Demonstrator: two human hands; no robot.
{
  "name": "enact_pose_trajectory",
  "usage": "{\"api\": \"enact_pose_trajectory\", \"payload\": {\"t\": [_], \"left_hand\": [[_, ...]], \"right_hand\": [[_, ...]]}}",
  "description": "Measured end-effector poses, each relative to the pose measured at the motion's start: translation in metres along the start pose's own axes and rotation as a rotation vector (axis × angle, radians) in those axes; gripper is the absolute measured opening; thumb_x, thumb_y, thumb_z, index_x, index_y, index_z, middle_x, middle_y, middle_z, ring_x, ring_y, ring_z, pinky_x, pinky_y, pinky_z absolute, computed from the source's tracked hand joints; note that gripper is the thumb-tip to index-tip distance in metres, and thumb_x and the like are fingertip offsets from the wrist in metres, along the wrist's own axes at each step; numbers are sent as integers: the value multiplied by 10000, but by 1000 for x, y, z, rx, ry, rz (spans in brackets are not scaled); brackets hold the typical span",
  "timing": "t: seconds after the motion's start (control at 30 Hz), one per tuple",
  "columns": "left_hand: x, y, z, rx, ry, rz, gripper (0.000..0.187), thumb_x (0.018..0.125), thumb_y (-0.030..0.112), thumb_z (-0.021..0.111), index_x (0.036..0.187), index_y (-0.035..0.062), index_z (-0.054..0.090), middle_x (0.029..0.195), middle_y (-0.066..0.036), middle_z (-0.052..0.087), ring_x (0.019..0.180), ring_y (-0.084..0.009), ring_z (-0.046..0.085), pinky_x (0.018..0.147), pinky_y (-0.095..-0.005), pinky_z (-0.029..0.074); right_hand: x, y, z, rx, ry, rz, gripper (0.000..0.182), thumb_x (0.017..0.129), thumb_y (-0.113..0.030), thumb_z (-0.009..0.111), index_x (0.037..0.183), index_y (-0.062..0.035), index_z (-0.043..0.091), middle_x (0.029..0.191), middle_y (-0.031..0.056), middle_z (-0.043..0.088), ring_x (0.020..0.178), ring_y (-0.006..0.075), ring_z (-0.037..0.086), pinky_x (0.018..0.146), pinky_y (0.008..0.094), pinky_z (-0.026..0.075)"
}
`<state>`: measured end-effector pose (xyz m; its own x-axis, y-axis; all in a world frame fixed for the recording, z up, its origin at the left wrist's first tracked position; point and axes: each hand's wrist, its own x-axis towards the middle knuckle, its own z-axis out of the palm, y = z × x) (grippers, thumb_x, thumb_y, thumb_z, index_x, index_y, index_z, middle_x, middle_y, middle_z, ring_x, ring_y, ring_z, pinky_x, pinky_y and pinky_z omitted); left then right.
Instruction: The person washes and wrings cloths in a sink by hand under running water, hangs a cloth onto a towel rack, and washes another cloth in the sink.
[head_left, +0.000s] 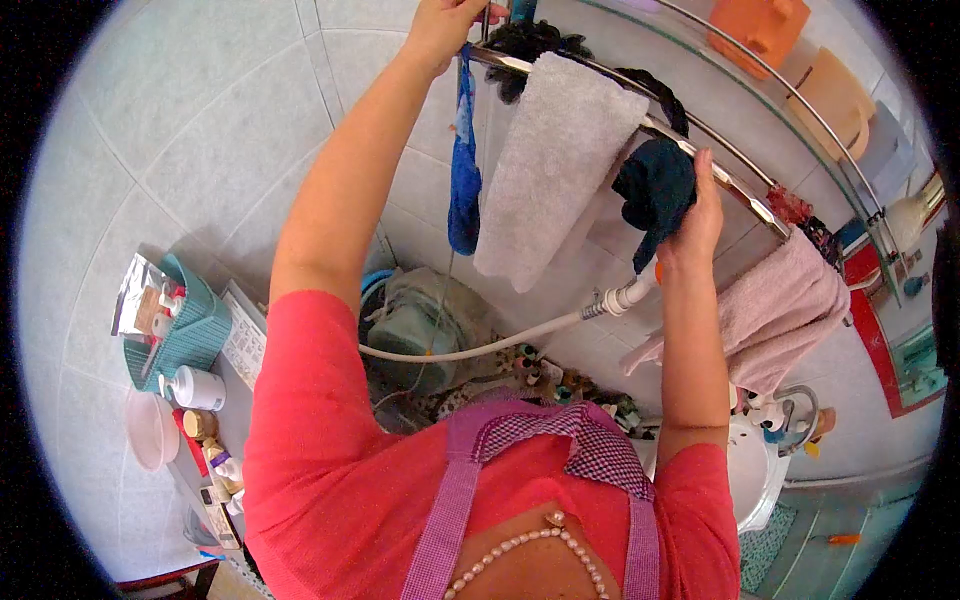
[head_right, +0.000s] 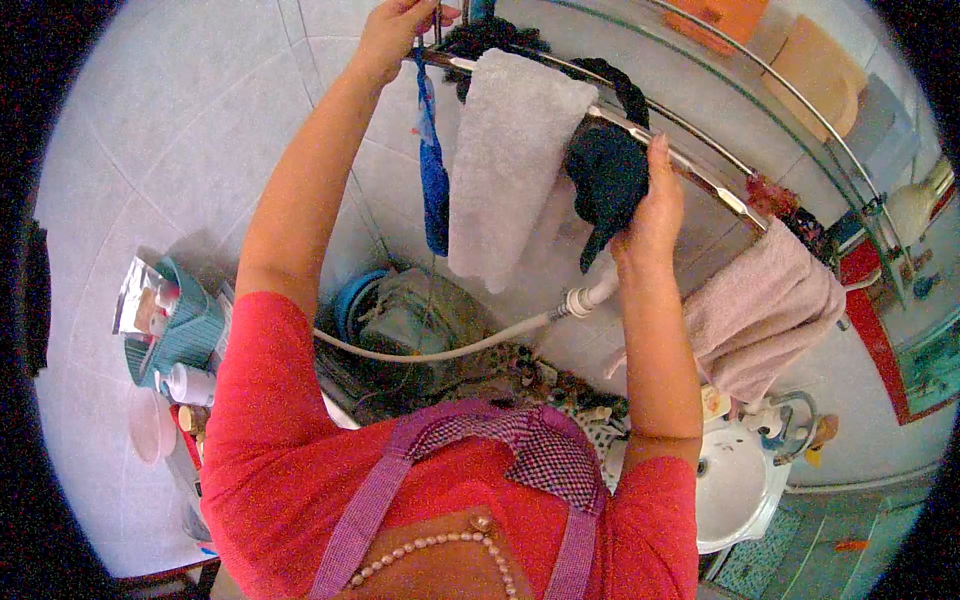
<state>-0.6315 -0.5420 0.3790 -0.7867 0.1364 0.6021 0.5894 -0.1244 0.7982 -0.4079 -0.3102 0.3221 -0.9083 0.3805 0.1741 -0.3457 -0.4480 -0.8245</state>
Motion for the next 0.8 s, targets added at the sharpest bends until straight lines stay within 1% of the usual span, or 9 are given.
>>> {"api": "enact_pose_trajectory", "payload": {"t": [0.1, 0.2, 0.3, 0.4, 0.5, 0.53, 0.67, 0.73, 0.8], "left_hand": [[4, -4, 1, -28, -19, 22, 221, 888, 213, 519, 882, 4, 591, 749, -52, 608, 677, -119, 553, 624, -239, 431], [5, -4, 3, -49, -11, -11, 218, 890, 202, 514, 902, -3, 589, 752, -57, 612, 666, -121, 554, 618, -243, 436], [4, 7, 2, 58, -13, 1, 217, 890, 189, 511, 919, -11, 590, 762, -62, 619, 661, -124, 560, 612, -252, 446], [9, 5, 0, 66, -33, -8, 209, 876, 167, 521, 935, -22, 588, 781, -77, 634, 668, -129, 565, 614, -257, 454], [8, 0, 7, 168, 115, 105, 190, 858, 131, 523, 935, -32, 585, 795, -98, 645, 667, -136, 572, 615, -260, 460], [5, 0, 12, 94, 152, 118, 181, 841, 105, 527, 925, -47, 579, 803, -112, 649, 678, -146, 588, 631, -263, 469], [-4, 10, 16, 150, 182, 209, 156, 832, 80, 534, 926, -41, 562, 809, -117, 649, 695, -156, 604, 626, -267, 481], [-4, 10, 17, 100, 184, 247, 151, 824, 70, 544, 935, -32, 553, 810, -116, 651, 704, -158, 610, 626, -271, 488], [-1, 5, 10, 128, 108, 254, 195, 815, 59, 553, 990, -19, 516, 848, -110, 650, 749, -153, 609, 637, -273, 491]], "right_hand": [[1, -1, 0, -15, 1, -33, 448, 856, -441, 507, 932, -10, 605, 820, 97, 638, 674, 216, 617, 529, 318, 474], [6, 3, -4, -13, 12, -76, 452, 858, -435, 509, 944, 1, 595, 837, 102, 635, 693, 216, 621, 543, 316, 484], [9, 6, -5, -5, -13, -90, 462, 859, -438, 506, 949, 7, 590, 845, 106, 635, 702, 217, 623, 548, 313, 489], [12, 5, -7, -4, -35, -81, 458, 861, -431, 507, 941, 11, 593, 830, 106, 636, 694, 218, 624, 555, 309, 493], [10, 2, -9, -9, -33, -57, 450, 863, -422, 509, 934, 14, 596, 815, 108, 638, 683, 220, 625, 561, 303, 494], [7, -1, -6, -16, -9, -55, 448, 863, -419, 511, 931, 15, 597, 812, 110, 639, 678, 222, 625, 560, 303, 495], [4, -3, 2, 54, 11, -92, 387, 879, -360, 511, 860, 19, 587, 761, 111, 629, 596, 206, 617, 524, 309, 498], [7, -1, -2, 49, -9, -82, 417, 864, -396, 522, 903, 12, 597, 797, 112, 636, 648, 214, 623, 554, 307, 497], [9, 0, -3, 45, -13, -79, 434, 858, -413, 525, 926, 8, 603, 818, 112, 640, 679, 218, 625, 577, 306, 498]]}}
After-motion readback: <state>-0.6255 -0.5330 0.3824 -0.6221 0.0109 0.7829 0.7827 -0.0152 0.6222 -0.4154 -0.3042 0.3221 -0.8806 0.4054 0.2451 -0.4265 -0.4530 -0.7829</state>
